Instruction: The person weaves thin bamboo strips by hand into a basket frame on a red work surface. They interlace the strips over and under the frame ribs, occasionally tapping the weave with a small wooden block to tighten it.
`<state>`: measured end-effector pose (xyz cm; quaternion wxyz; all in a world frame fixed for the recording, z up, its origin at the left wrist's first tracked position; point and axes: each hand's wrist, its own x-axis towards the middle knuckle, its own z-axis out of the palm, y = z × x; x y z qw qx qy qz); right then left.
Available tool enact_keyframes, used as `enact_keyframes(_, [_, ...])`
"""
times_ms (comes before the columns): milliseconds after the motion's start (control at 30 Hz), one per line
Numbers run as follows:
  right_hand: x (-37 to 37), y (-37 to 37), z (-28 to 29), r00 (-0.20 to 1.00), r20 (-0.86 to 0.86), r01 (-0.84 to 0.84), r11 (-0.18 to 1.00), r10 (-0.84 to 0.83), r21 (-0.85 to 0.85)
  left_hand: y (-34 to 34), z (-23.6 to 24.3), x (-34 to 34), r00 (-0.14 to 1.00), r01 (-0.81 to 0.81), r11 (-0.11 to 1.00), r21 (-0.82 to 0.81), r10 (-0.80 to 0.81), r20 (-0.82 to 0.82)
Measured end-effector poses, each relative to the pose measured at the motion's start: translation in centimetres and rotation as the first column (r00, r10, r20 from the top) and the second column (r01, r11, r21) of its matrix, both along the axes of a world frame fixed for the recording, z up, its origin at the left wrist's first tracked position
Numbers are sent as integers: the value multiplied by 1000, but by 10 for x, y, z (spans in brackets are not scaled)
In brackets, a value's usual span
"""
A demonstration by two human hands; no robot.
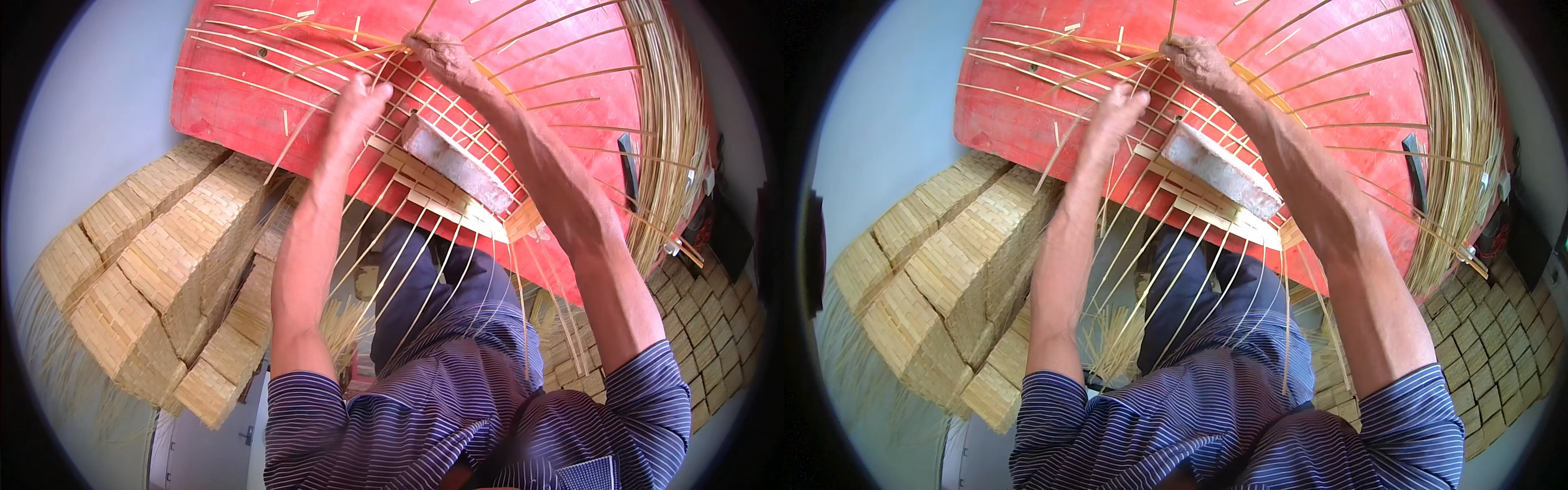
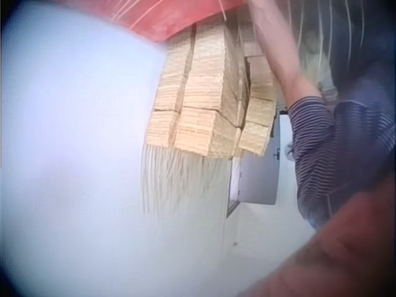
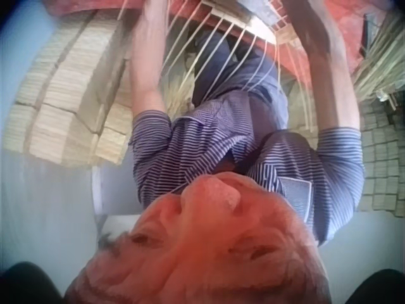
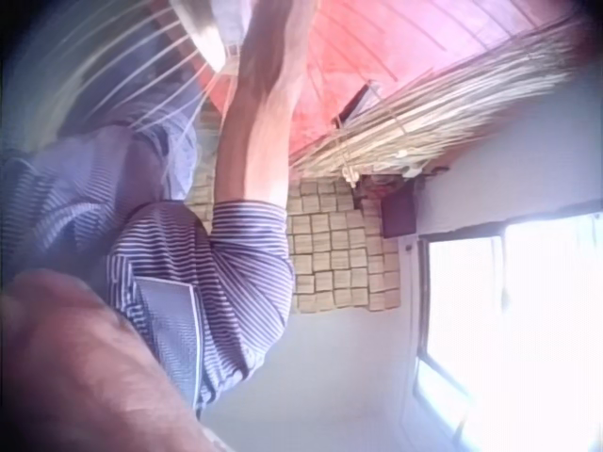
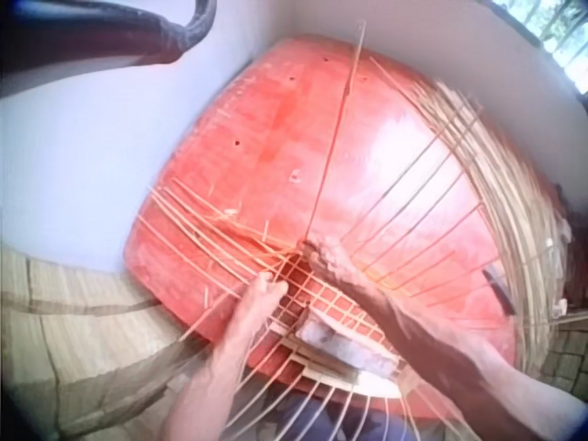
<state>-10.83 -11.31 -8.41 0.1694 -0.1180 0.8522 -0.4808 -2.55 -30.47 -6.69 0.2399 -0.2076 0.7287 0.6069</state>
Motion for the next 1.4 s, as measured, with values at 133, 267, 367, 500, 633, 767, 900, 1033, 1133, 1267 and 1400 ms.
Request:
enact_keyframes(133, [0,-4,4,999,-22,-34,999,34,18,-32,-9,-45,931,-355,871,340,363,43])
enact_keyframes(267, [2,-3,-3,966,-233,-96,991,115,92,-40,-8,-82,992,-105,988,114,112,-54])
enact_keyframes(367, [0,1,-4,983,-154,-90,994,99,62,-34,-6,-96,998,-51,991,-125,47,-37])
enact_keyframes(500, [-1,-1,1,993,118,-27,1000,25,17,-41,-17,-98,964,70,884,-463,-179,-196])
enact_keyframes(633, [0,3,-8,997,-21,-71,997,71,28,-32,-7,-78,926,-6,898,-439,-161,-341])
enact_keyframes(767, [-1,1,-1,995,75,-58,998,59,-15,-21,5,-49,961,-96,904,-418,-25,-275])
enact_keyframes(900, [0,6,-4,998,-10,-62,997,61,-37,9,7,-18,992,75,708,-702,-123,-18])
enact_keyframes(1033, [1,11,-17,988,-85,-130,991,129,-10,22,29,-14,930,338,563,-755,-324,174])
enact_keyframes(1133, [0,3,-8,990,-27,-139,990,139,-3,15,19,-15,908,235,458,-857,-417,26])
enact_keyframes(1267, [-2,3,-10,992,-31,-126,992,126,-2,15,-14,-29,948,161,607,-778,-316,-50])
enact_keyframes(1400, [0,5,-12,923,-315,-199,975,219,95,22,-24,-20,999,45,894,-445,-46,8])
